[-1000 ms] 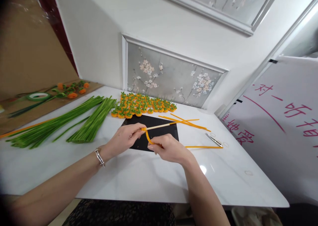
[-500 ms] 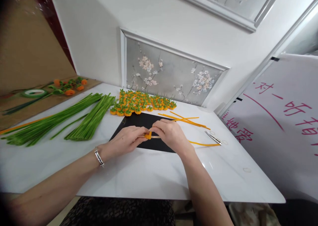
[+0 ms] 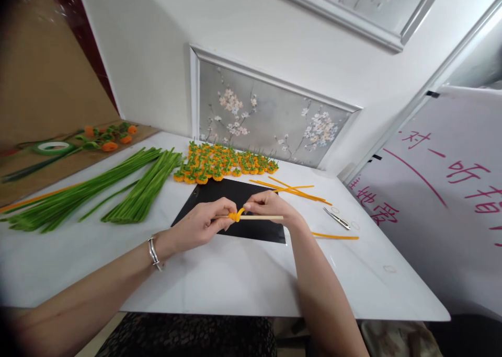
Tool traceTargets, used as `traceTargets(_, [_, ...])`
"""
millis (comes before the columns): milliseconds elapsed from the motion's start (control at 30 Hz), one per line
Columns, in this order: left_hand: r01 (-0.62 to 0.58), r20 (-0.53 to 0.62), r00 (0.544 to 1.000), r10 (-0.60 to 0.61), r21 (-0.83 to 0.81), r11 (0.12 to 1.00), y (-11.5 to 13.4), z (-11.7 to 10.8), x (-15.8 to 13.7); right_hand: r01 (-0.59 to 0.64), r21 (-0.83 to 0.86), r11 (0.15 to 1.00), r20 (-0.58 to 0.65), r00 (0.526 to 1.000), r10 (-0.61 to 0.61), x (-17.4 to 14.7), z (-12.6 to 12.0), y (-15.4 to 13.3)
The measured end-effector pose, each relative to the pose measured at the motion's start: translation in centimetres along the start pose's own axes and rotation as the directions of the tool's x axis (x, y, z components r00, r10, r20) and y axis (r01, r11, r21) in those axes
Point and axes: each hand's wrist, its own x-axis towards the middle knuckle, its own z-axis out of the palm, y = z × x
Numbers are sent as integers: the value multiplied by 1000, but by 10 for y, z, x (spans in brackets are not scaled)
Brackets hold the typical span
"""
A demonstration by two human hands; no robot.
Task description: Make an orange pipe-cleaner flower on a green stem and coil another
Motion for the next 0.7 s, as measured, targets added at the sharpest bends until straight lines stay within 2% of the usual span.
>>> traceTargets(100, [61, -65, 996, -65, -63, 996, -1, -1, 0, -9, 19, 1000, 47, 999, 8, -4, 8, -1])
traceTargets(233, [115, -195, 975, -109, 19, 993, -6, -2, 2, 6, 11, 1000, 115, 993, -7, -15, 13, -16])
traceTargets(300, [137, -222, 968, -121, 62, 989, -8, -3, 3, 25, -23, 999, 120, 993, -22, -20, 13, -24])
traceTargets(433, [166, -199, 969, -144, 98, 981, -10, -3, 4, 72, -167, 983, 59, 996, -63, -26, 8, -38])
traceTargets(700, [150, -163, 978, -127, 140, 979, -14, -2, 4, 120, -284, 951, -55, 988, -141, -28, 3, -45])
